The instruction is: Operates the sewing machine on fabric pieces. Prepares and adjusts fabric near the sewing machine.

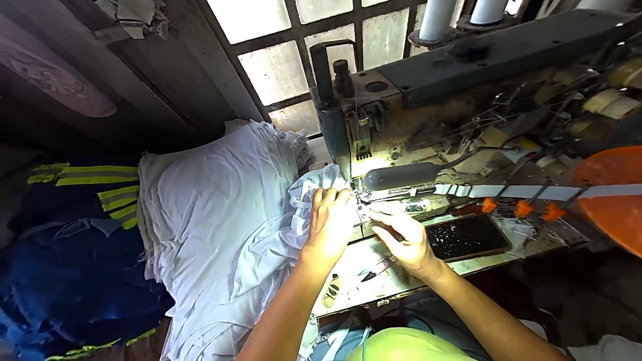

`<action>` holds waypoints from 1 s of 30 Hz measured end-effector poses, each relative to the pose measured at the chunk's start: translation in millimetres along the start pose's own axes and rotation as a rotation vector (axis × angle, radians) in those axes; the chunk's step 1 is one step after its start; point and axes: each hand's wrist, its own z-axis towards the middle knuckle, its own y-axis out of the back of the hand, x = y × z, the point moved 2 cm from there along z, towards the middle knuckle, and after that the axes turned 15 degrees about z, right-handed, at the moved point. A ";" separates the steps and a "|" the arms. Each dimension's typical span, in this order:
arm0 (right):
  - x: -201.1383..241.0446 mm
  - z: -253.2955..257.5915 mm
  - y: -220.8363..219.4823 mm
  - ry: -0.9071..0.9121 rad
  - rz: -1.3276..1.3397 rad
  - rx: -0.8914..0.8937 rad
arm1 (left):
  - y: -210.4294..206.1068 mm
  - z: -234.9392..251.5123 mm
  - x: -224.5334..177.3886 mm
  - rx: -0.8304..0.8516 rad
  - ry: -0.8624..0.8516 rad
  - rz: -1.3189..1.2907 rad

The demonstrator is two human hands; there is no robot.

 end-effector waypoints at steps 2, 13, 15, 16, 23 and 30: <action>6.6 -11.8 0.6 0.065 -0.062 -0.029 | -1.4 7.0 3.7 0.022 0.050 -0.039; -3.5 -86.5 14.6 0.035 -0.344 0.464 | 1.3 -88.4 60.3 0.040 0.432 -0.233; -6.7 -83.5 11.0 0.048 -0.392 0.411 | 7.6 -102.5 67.9 0.344 0.470 -0.210; -7.9 -81.5 8.7 0.046 -0.409 0.394 | 10.5 -100.7 69.7 0.505 0.479 -0.206; -16.2 -70.6 0.9 0.027 -0.527 0.295 | 60.2 -15.1 117.1 0.274 0.574 -0.203; -11.5 -69.4 0.5 0.050 -0.567 0.315 | 60.5 -34.9 136.5 -0.223 0.303 -0.813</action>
